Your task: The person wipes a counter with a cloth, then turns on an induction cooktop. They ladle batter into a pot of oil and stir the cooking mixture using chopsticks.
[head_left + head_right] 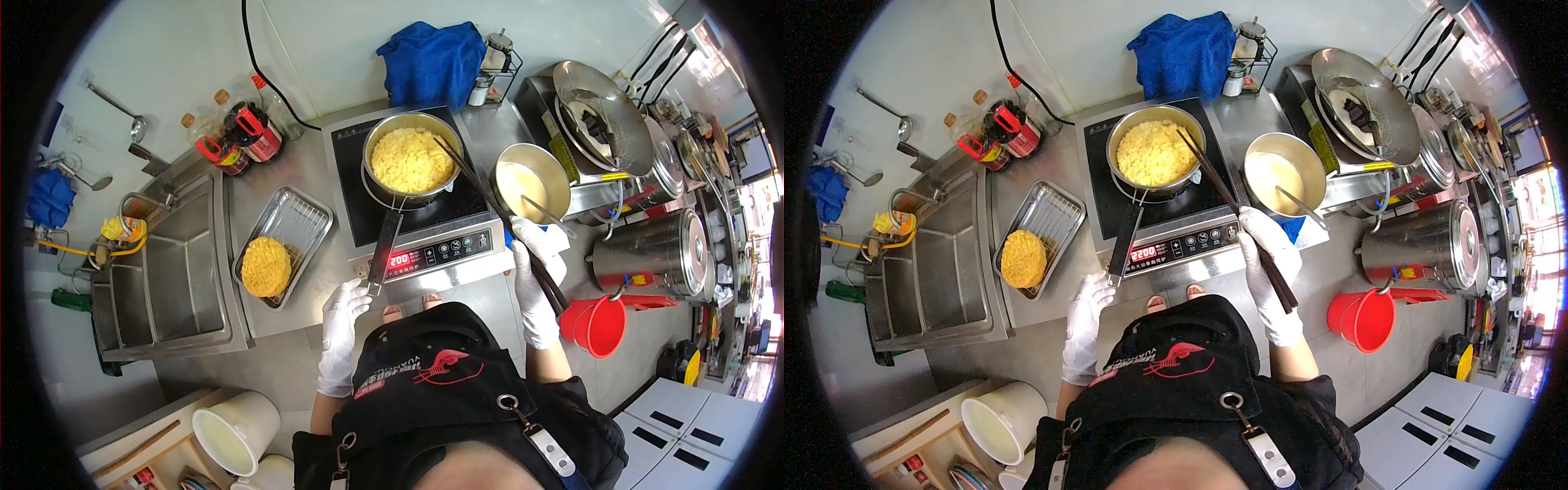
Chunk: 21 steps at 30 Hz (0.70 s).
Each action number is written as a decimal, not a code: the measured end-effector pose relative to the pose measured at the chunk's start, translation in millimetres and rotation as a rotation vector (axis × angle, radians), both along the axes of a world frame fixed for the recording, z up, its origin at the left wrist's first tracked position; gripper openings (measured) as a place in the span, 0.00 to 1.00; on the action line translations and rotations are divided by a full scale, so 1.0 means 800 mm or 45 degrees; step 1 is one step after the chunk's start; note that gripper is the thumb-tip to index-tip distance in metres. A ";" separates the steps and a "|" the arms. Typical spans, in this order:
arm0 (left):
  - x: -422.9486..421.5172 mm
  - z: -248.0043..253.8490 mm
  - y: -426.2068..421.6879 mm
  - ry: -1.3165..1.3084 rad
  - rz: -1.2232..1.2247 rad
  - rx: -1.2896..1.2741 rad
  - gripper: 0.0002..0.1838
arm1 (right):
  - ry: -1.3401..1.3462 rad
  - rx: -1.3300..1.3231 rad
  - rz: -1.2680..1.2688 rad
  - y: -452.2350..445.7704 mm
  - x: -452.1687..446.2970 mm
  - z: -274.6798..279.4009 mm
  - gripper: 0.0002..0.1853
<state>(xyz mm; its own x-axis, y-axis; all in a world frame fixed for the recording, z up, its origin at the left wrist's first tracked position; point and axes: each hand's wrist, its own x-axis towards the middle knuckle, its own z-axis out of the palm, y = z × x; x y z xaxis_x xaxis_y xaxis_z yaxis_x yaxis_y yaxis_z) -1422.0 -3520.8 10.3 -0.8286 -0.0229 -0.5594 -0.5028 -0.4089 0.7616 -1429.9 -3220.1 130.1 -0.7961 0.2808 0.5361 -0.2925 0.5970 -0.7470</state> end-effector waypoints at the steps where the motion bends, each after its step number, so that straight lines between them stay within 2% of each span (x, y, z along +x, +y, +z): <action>1: 0.000 -0.001 0.000 0.000 0.001 0.000 0.22 | 0.012 0.041 -0.013 -0.001 -0.002 0.002 0.12; 6: 0.002 -0.005 0.000 0.001 -0.007 -0.001 0.22 | 0.044 0.059 0.020 -0.005 -0.006 -0.003 0.12; 9: 0.003 -0.005 -0.001 0.014 -0.011 -0.003 0.22 | 0.040 -0.074 0.058 -0.007 -0.011 -0.014 0.13; 21: 0.005 -0.007 -0.002 0.009 -0.013 -0.034 0.22 | 0.142 0.221 0.210 -0.018 -0.025 -0.044 0.16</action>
